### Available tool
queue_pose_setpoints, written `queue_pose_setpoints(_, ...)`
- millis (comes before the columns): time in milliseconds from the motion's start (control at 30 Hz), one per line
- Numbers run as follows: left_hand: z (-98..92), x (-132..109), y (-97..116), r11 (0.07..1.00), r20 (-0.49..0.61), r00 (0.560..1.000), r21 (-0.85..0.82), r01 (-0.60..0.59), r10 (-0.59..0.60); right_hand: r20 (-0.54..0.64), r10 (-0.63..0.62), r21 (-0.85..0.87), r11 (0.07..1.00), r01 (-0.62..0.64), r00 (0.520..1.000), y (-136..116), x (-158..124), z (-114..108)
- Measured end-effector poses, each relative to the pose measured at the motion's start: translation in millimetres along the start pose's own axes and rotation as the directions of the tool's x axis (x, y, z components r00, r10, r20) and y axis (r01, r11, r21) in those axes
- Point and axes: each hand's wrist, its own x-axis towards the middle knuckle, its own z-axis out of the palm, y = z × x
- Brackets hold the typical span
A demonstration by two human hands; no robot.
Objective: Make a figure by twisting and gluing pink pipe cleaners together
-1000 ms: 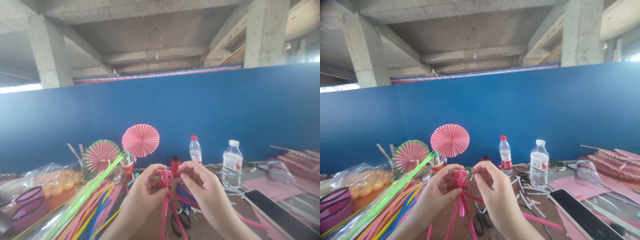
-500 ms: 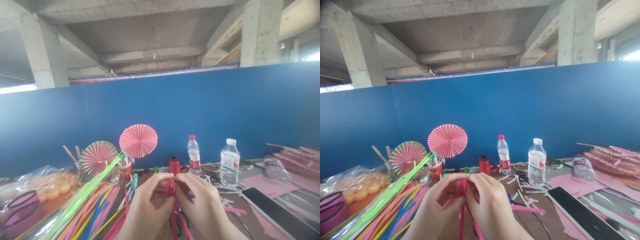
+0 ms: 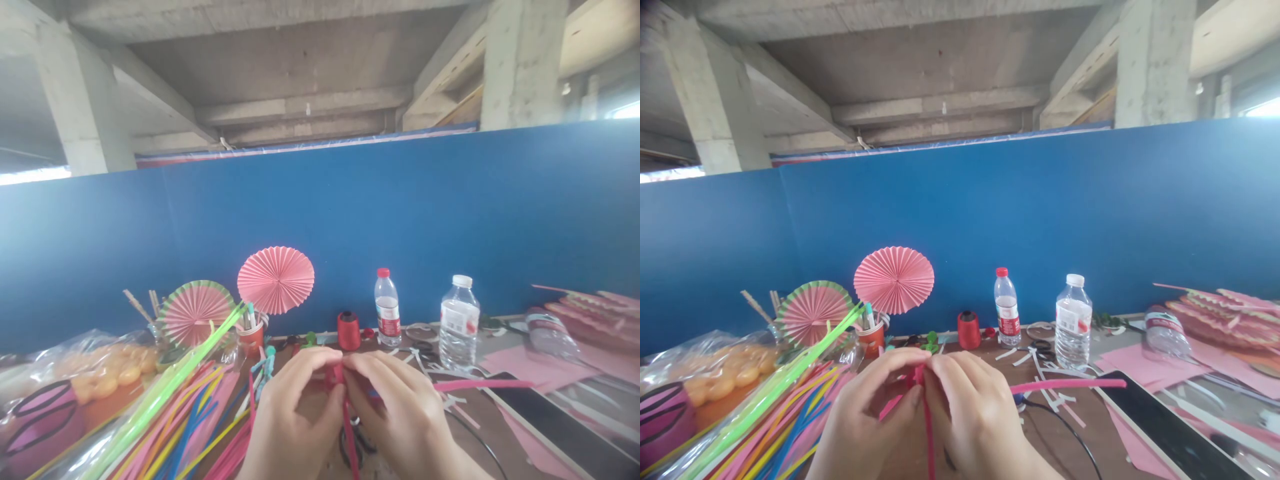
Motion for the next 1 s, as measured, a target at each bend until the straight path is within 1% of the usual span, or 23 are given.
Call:
queue_pose_setpoints(100, 0.8, -1, 2, 0.999, 0.002, 1.0, -0.039, 0.023, -0.023, -0.013, -0.017, 0.006, 1.0, 0.017, 1.0, -1, 0, 0)
queue_pose_setpoints(267, 1.3, 0, 8, 0.993, -0.032, 0.997, -0.099, 0.071, -0.074, 0.042, -0.006, -0.017, 1.0, 0.007, 0.999, -1, -1, -2)
queue_pose_setpoints(367, 0.9, 0, 9, 0.987, -0.017, 0.996, -0.133, 0.088, -0.091, 0.034, 0.001, -0.007, 1.0, -0.001, 0.999, -1, -2, -2)
queue_pose_setpoints(433, 0.7, 1, 9, 0.98, -0.004, 0.994, -0.168, 0.107, -0.11, 0.018, 0.038, 0.016, 0.999, -0.038, 0.999, -3, -1, -1)
queue_pose_setpoints(500, 0.7, 1, 9, 0.974, 0.008, 0.991, -0.185, 0.133, -0.134, 0.03, 0.141, 0.101, 0.985, -0.143, 0.99, -5, 1, -2)
queue_pose_setpoints(567, 0.7, 2, 9, 0.967, 0.005, 0.986, -0.197, 0.163, -0.165, 0.095, 0.285, 0.227, 0.927, -0.3, 0.954, -8, 5, -3)
queue_pose_setpoints(633, 0.7, 2, 9, 0.956, 0.002, 0.982, -0.227, 0.186, -0.191, 0.182, 0.414, 0.311, 0.836, -0.452, 0.892, -10, 10, -7)
queue_pose_setpoints(667, 0.8, 3, 10, 0.949, 0.005, 0.98, -0.247, 0.194, -0.199, 0.217, 0.455, 0.331, 0.798, -0.504, 0.864, -11, 13, -8)
queue_pose_setpoints(733, 1.1, 3, 11, 0.941, 0.012, 0.979, -0.275, 0.199, -0.204, 0.265, 0.487, 0.338, 0.762, -0.553, 0.832, -11, 16, -11)
queue_pose_setpoints(867, 2.4, 2, 12, 0.948, -0.005, 0.979, -0.252, 0.194, -0.202, 0.306, 0.461, 0.342, 0.763, -0.548, 0.833, -11, 18, -13)
queue_pose_setpoints(933, 2.9, 2, 12, 0.954, -0.008, 0.98, -0.23, 0.193, -0.2, 0.324, 0.495, 0.376, 0.715, -0.59, 0.806, -11, 18, -11)
queue_pose_setpoints(1000, 2.7, 2, 13, 0.958, -0.004, 0.982, -0.219, 0.183, -0.188, 0.348, 0.542, 0.433, 0.63, -0.644, 0.765, -10, 17, -10)
